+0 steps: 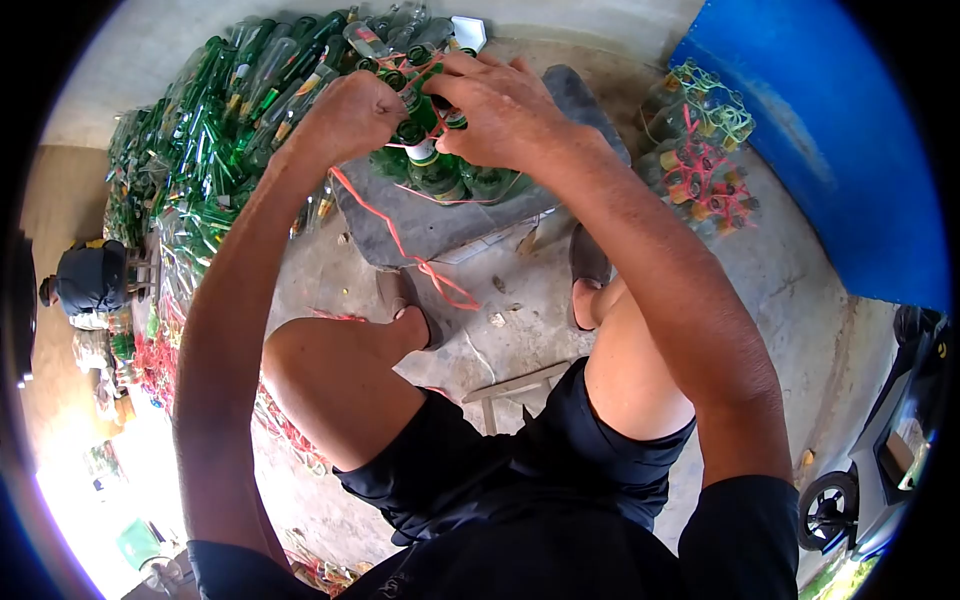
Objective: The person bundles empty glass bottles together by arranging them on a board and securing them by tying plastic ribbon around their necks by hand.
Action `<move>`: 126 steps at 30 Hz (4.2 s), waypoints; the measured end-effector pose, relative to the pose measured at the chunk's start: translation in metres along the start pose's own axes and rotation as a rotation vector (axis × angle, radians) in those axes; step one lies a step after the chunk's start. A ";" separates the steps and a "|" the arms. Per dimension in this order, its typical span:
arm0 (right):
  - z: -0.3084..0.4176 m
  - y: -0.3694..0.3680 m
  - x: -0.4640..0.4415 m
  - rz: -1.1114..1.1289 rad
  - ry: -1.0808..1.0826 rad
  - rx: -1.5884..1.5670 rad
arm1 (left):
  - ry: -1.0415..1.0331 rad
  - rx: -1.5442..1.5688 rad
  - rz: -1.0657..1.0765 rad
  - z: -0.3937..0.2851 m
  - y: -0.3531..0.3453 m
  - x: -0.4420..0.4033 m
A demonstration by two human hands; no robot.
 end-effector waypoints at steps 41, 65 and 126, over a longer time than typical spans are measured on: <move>0.021 -0.008 -0.019 0.076 0.146 -0.056 | 0.980 1.315 -0.588 0.028 -0.077 0.117; 0.019 -0.089 -0.069 0.915 -0.198 -0.240 | 0.987 1.100 -0.770 0.039 -0.097 0.114; -0.002 -0.073 -0.133 0.516 0.439 0.251 | 0.933 1.276 -0.786 0.013 -0.079 0.103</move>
Point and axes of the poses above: each hand's wrist, its own x-axis away from the middle knuckle, its own y-axis out of the back of the hand, z = x × y, the point moved 7 cm from there along -x, towards the middle knuckle, and after that the axes turned 11 degrees about -z, right-handed, at the moved point
